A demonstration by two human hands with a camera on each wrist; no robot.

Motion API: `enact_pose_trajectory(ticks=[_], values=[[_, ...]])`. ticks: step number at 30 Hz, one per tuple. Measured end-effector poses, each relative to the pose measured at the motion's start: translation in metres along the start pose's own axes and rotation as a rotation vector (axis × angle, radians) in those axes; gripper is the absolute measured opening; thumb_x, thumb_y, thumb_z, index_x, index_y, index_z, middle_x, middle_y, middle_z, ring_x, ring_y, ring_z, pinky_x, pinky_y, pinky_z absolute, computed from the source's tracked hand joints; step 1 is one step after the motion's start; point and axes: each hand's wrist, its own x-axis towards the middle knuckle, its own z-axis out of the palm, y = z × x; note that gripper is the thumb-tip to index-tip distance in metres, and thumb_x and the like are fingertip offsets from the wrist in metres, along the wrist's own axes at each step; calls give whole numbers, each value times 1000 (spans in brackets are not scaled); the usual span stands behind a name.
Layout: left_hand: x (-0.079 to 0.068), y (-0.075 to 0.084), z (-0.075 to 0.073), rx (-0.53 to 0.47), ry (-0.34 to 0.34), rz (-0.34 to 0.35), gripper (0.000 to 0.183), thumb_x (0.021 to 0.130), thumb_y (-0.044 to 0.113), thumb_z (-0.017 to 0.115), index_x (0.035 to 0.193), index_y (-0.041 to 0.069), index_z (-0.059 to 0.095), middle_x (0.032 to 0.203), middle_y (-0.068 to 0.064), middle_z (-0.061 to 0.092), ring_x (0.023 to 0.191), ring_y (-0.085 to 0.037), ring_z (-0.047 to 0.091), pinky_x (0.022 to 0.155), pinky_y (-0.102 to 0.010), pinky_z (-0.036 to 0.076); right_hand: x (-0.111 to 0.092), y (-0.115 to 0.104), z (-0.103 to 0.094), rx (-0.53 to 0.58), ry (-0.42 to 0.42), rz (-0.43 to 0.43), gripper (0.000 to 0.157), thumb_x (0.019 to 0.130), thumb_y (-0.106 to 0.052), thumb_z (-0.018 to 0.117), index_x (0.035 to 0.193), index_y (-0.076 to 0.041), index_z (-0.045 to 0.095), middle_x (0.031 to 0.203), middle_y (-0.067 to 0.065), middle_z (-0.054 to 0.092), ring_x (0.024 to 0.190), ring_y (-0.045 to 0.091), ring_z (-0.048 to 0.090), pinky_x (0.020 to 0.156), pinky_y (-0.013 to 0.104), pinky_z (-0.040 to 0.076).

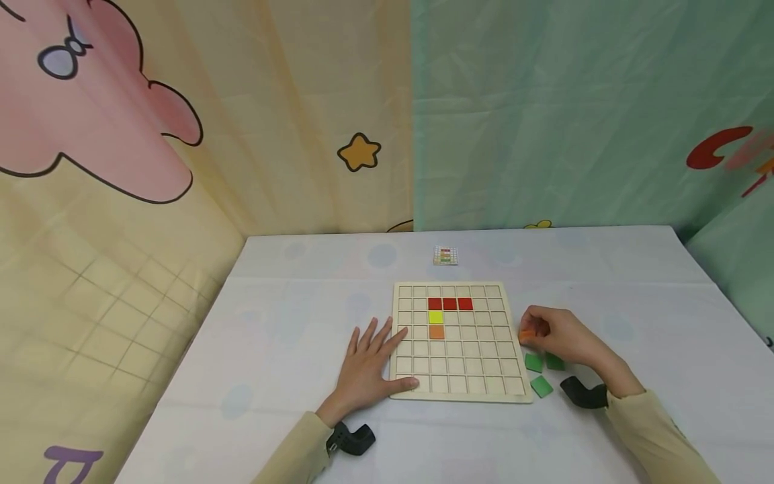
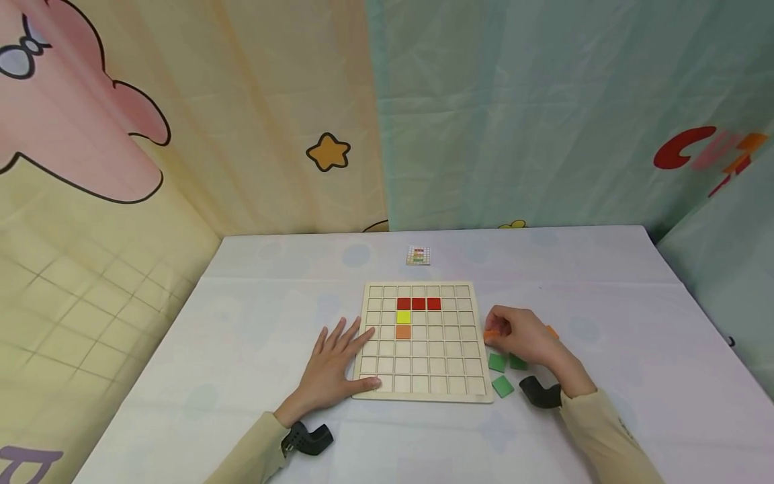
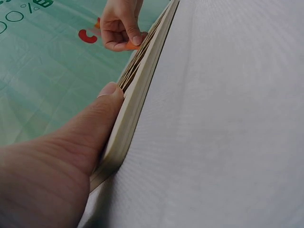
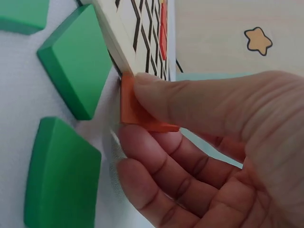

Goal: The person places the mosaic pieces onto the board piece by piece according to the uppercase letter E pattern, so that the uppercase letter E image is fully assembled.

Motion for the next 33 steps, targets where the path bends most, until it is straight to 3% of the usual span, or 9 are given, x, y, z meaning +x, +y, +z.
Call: enact_pose_trajectory(ticks=[8,13,20,27,33], values=[[0,-1,1,1,3,0,90,79,72,54,151,24,30,157,-4,16,143,-29,3,112,-51,-2,2,-3,6,-4,129,-19,12,84,-4,71,85,-11,61,73,-2,52,62,15,46,52,26,40],[0,0,0,0,0,-3,90,79,72,55,151,24,30,157,-4,15,143,-30,3,112,-51,-3,7,-11,16,49,198,-56,12,84,-5,72,88,-9,61,74,-2,52,62,12,46,53,25,40],[0,0,-1,-8,-1,0,90,79,71,56,151,23,30,157,-5,15,143,-30,3,112,-51,-3,22,-32,33,162,127,-104,11,86,-10,71,92,-9,62,77,-2,54,64,13,50,55,25,43],[1,1,-1,-3,4,5,90,79,71,56,150,23,30,157,-6,17,143,-31,5,111,-52,0,39,-46,47,158,38,-151,13,84,-2,70,87,-11,63,79,-4,56,67,13,52,61,26,47],[0,1,-2,-5,-3,1,89,79,71,56,150,24,30,157,-5,16,143,-30,4,112,-52,0,48,-56,58,144,35,-177,13,83,3,68,86,-9,64,79,-4,57,69,13,52,62,27,47]])
